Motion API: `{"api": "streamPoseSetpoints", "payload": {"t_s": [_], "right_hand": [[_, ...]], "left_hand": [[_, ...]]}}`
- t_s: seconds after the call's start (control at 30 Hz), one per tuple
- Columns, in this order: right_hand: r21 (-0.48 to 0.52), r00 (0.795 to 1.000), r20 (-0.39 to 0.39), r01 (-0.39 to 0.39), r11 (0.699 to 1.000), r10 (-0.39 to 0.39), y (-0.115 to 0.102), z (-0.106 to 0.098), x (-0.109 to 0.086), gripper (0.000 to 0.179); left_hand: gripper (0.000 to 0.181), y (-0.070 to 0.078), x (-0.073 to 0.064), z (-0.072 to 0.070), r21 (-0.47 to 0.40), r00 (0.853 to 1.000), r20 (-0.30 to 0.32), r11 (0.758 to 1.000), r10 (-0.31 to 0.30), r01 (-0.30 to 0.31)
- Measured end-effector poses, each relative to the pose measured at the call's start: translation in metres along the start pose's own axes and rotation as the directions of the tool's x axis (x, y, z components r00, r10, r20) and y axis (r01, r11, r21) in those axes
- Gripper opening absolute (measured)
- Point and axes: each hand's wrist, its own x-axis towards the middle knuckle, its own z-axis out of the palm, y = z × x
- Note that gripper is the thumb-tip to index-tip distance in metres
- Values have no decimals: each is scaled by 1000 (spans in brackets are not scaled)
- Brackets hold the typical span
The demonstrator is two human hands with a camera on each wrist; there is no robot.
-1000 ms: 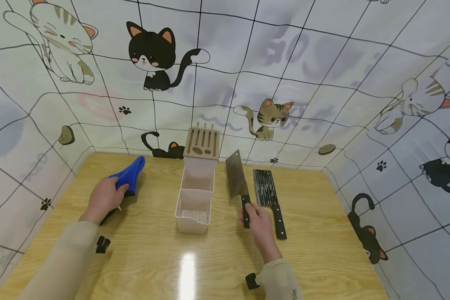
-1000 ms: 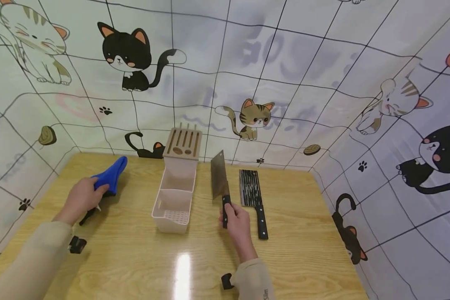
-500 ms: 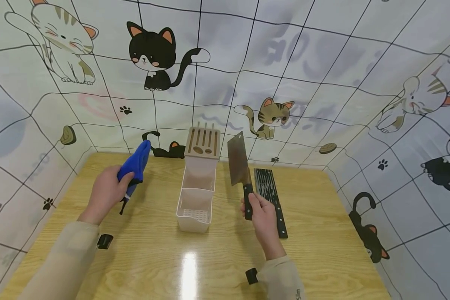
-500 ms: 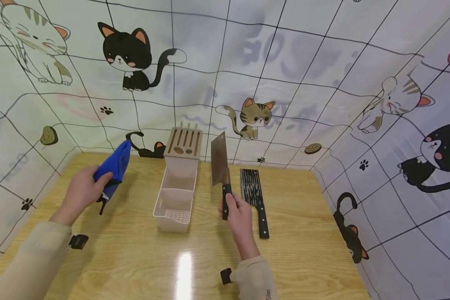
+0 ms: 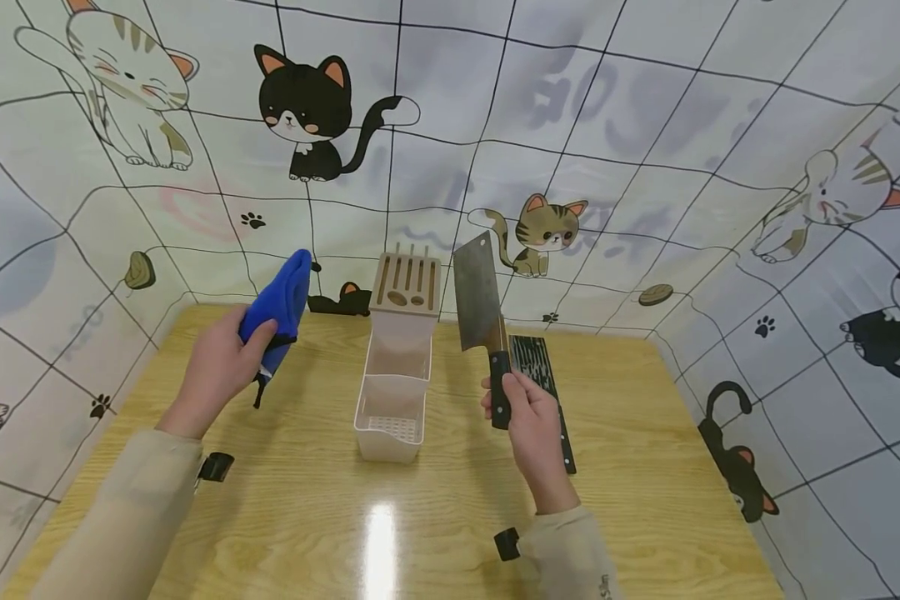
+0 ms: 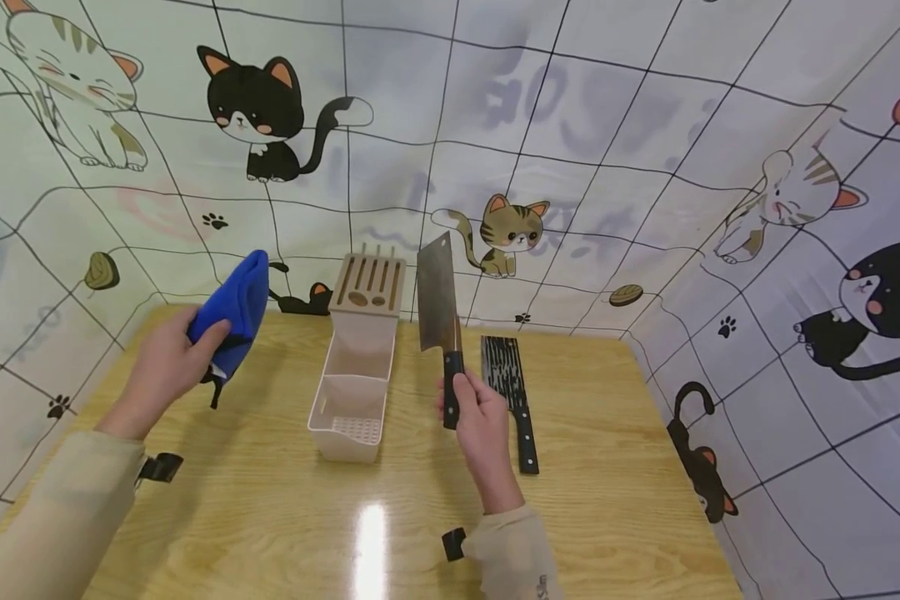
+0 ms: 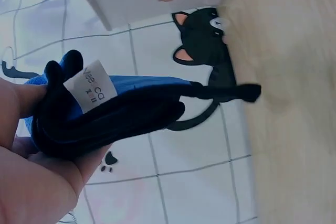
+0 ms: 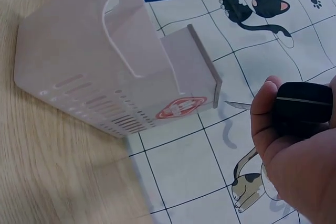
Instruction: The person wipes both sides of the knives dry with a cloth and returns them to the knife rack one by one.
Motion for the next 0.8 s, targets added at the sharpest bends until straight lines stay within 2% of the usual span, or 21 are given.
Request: {"api": "streamPoseSetpoints", "payload": {"t_s": [0.23, 0.43, 0.53, 0.6, 0.8], "right_hand": [[61, 999, 47, 7, 998, -10, -7, 7, -2, 37], [117, 993, 114, 12, 993, -25, -10, 18, -6, 36], [152, 988, 154, 7, 988, -31, -10, 24, -8, 36], [167, 983, 179, 0, 986, -30, -10, 28, -10, 36], [209, 969, 247, -41, 977, -12, -8, 37, -16, 37]], "left_hand": [[42, 24, 7, -3, -31, 998, -55, 999, 33, -35], [39, 42, 8, -5, -60, 996, -81, 997, 41, -46], [36, 49, 8, -4, -81, 992, -115, 994, 58, -68], [34, 53, 7, -1, -92, 985, -154, 991, 80, -95], [39, 65, 13, 10, -95, 946, -271, 973, 176, -209]]}}
